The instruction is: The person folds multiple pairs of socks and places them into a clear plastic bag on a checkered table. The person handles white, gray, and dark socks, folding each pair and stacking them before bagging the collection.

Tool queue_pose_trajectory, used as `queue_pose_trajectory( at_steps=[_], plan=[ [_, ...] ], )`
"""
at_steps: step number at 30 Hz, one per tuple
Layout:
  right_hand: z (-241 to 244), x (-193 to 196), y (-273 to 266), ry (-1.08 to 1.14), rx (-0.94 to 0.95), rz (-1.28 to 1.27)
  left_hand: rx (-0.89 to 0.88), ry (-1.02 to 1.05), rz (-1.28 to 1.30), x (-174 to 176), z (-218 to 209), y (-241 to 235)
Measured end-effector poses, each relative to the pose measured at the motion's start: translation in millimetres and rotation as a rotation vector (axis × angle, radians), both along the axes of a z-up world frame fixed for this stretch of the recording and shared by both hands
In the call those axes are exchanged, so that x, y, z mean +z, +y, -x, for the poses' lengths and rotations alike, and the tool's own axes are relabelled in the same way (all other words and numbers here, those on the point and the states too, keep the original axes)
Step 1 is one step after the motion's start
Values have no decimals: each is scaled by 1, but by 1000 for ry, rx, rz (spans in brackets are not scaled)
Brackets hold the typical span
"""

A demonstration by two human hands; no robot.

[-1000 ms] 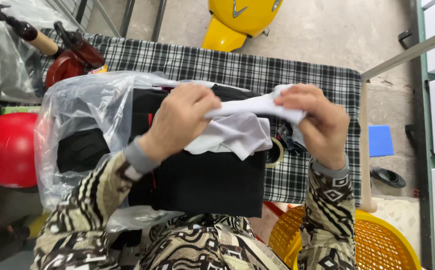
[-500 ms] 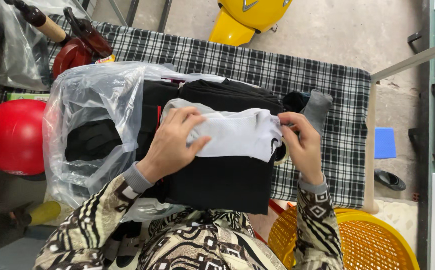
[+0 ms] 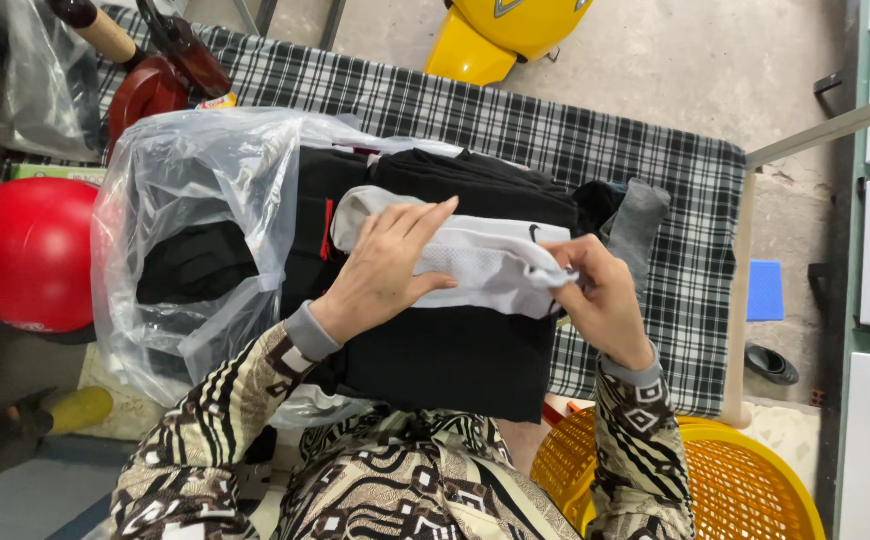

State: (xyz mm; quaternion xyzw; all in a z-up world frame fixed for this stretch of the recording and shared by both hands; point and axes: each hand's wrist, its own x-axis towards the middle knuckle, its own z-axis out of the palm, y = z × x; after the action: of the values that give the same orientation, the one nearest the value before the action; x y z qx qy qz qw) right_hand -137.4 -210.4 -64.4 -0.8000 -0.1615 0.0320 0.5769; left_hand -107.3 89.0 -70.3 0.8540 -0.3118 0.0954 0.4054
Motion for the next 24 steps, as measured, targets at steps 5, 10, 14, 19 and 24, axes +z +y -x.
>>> queue_pose_trajectory(
  at_steps=[5,10,14,19,24],
  plan=[
    [55,10,0,-34,-61,-56,-167,150,-137,33,11,18],
    [86,-7,23,344,-178,-80,-214,510,-9,37,43,45],
    [83,-22,44,365,-289,141,-5,597,-82,12,40,42],
    [84,-21,41,158,-374,232,18,363,108,-4,45,37],
    [80,-24,43,176,-409,200,91,410,32,-9,46,33]
  ],
)
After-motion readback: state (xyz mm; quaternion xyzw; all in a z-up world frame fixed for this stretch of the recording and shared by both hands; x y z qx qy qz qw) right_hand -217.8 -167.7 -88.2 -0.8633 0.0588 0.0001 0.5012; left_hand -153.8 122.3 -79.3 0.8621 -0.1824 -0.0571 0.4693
